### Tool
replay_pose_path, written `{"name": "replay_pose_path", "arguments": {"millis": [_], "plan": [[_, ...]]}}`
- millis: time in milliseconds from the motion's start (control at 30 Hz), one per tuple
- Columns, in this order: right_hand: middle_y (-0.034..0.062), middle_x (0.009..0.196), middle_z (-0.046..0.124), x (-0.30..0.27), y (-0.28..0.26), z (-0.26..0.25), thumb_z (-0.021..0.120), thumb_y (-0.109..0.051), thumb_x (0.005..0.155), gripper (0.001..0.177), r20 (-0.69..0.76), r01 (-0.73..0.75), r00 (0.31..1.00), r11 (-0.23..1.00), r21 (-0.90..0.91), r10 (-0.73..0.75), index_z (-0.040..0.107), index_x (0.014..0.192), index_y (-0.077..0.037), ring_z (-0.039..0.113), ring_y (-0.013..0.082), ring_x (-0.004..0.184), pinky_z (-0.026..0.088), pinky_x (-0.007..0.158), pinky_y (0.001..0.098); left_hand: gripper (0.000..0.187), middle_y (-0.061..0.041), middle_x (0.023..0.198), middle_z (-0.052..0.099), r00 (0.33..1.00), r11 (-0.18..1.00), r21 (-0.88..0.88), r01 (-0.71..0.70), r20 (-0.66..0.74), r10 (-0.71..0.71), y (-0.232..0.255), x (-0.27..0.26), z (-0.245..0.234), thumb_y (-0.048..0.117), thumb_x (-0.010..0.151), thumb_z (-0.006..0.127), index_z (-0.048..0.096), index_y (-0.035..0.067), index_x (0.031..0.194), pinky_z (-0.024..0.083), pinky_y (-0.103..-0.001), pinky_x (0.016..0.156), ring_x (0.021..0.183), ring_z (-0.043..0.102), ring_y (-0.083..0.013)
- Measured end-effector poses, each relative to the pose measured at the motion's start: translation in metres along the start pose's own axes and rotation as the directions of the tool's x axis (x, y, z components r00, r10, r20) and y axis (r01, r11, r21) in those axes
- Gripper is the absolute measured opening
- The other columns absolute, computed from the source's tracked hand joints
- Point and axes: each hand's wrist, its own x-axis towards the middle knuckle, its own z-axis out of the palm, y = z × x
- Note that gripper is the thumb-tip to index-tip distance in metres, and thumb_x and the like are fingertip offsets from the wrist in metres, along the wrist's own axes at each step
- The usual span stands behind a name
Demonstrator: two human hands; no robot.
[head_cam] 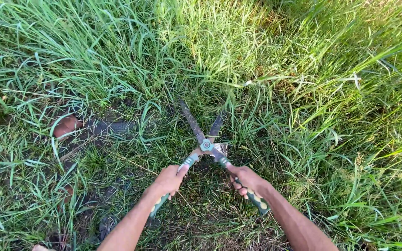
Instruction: Trimming tall grass in a backyard area using large garden shears.
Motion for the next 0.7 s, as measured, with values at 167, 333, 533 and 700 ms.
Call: {"name": "replay_pose_path", "arguments": {"millis": [167, 333, 533, 700], "plan": [[-0.0013, 0.052, 0.048, 0.009, 0.0, -0.011, 0.042, -0.046, 0.108, 0.046, 0.012, -0.011, 1.0, 0.999, 0.042, 0.011, 0.056, 0.089, -0.007, 0.042, 0.0083, 0.03, 0.039, 0.025, 0.0214, 0.044, -0.005, 0.057, 0.059, 0.999, 1.0, -0.001, 0.022, 0.031, -0.022, 0.011, 0.008, -0.005, 0.039, 0.109, 0.043, 0.06, -0.001, 0.107, 0.052, -0.023, 0.03, 0.035, 0.055, -0.0104], [-0.0014, 0.054, 0.052, 0.017, -0.008, 0.018, 0.042, -0.046, 0.109, 0.044, 0.014, -0.027, 1.0, 0.994, 0.102, 0.026, 0.057, 0.092, -0.009, 0.043, 0.0092, 0.032, 0.04, 0.026, 0.0231, 0.042, -0.007, 0.056, 0.059, 0.997, 0.991, -0.109, 0.073, -0.013, -0.075, 0.01, 0.017, 0.022, 0.038, 0.108, 0.046, 0.061, -0.001, 0.106, 0.054, -0.027, 0.03, 0.036, 0.055, -0.0123], [-0.0018, 0.057, 0.045, 0.016, -0.028, 0.087, 0.039, -0.05, 0.113, 0.054, -0.033, 0.104, 0.995, 0.945, 0.309, -0.099, 0.049, 0.075, -0.014, 0.039, 0.0115, 0.041, 0.04, 0.037, 0.0272, 0.046, -0.005, 0.058, 0.051, 0.936, 0.824, -0.553, 0.127, -0.207, -0.283, 0.026, 0.013, 0.062, 0.045, 0.113, 0.041, 0.054, 0.004, 0.097, 0.042, -0.028, 0.029, 0.037, 0.047, -0.0157], [-0.0011, 0.054, 0.045, 0.011, -0.025, 0.095, 0.045, -0.048, 0.111, 0.049, -0.094, 0.074, 0.995, 0.916, 0.395, -0.04, 0.046, 0.077, -0.013, 0.036, 0.0099, 0.036, 0.033, 0.029, 0.0254, 0.047, -0.009, 0.056, 0.055, 0.935, 0.88, -0.465, 0.096, -0.262, -0.241, 0.018, 0.014, 0.067, 0.043, 0.11, 0.043, 0.057, 0.003, 0.09, 0.049, -0.032, 0.03, 0.035, 0.052, -0.0181]]}}
